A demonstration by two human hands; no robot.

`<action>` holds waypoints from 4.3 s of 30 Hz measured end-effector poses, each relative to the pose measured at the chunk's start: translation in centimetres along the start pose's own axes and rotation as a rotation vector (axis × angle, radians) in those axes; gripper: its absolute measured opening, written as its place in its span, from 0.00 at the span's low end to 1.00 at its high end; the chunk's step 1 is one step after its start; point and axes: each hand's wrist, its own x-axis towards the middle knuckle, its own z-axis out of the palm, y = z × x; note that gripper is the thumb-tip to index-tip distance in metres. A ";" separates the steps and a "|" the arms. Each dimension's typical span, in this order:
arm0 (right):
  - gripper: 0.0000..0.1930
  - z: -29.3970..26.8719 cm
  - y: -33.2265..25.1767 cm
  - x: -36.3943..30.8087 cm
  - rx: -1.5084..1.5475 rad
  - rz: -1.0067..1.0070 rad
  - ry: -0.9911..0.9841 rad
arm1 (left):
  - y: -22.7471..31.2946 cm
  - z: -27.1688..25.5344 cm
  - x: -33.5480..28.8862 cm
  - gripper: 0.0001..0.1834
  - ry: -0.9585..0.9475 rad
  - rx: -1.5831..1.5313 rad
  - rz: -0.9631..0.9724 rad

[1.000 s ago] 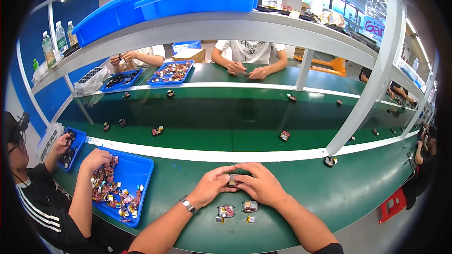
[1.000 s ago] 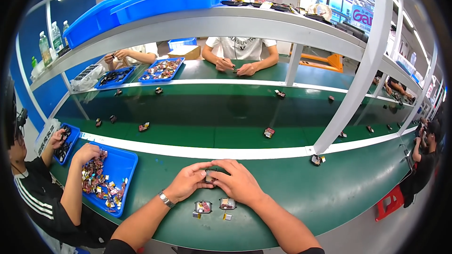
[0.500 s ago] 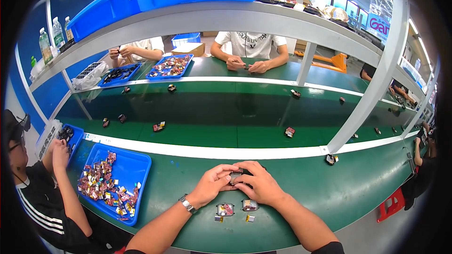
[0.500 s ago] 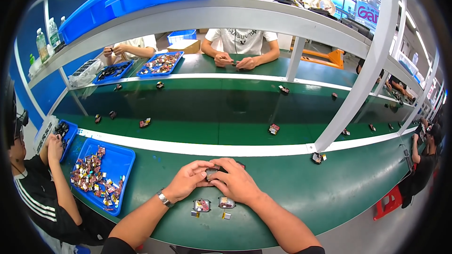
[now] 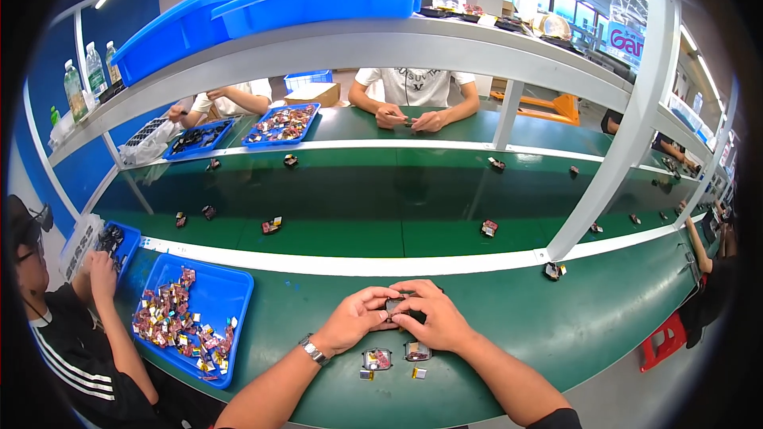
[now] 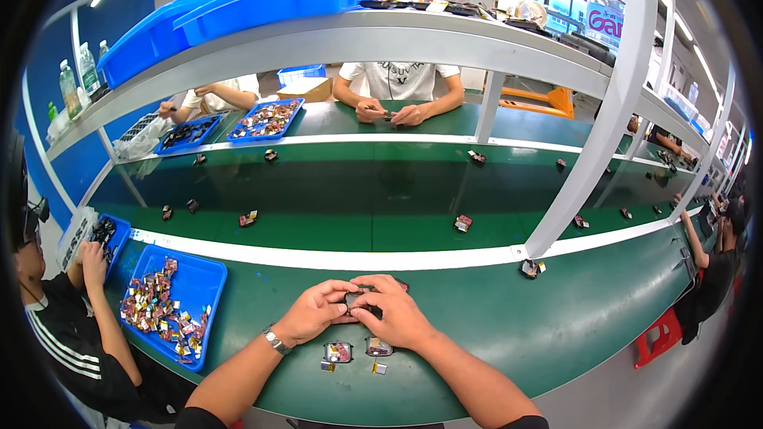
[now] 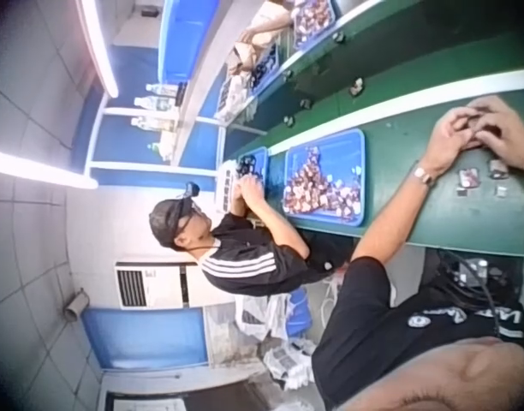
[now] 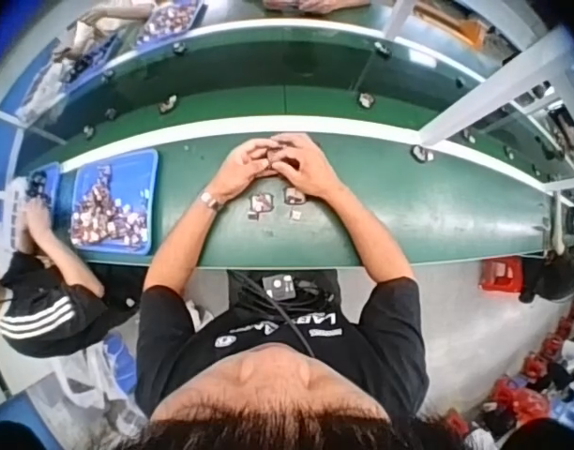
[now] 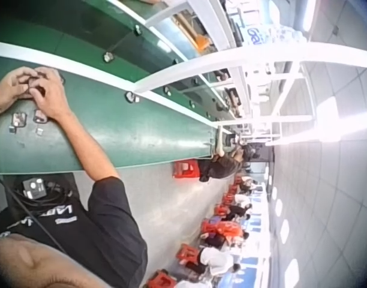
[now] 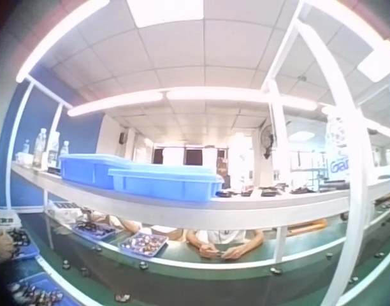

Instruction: Manually assembling small electronic component housings and checking parts on a production line.

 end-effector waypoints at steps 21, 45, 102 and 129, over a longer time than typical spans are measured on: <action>0.08 1.7 -0.1 -0.2 -0.014 -0.017 0.190 | -0.5 -0.5 0.1 0.15 0.026 -0.056 0.006; 0.09 1.4 -1.5 -0.1 -0.120 -0.132 0.279 | -1.1 -0.3 0.0 0.14 0.035 -0.131 0.098; 0.11 2.0 -1.9 0.3 -0.322 -0.142 0.323 | -0.7 0.5 0.0 0.14 0.143 -0.158 0.041; 0.12 2.9 -2.4 0.2 -0.541 -0.222 0.350 | -0.8 0.5 0.1 0.14 0.191 -0.136 0.048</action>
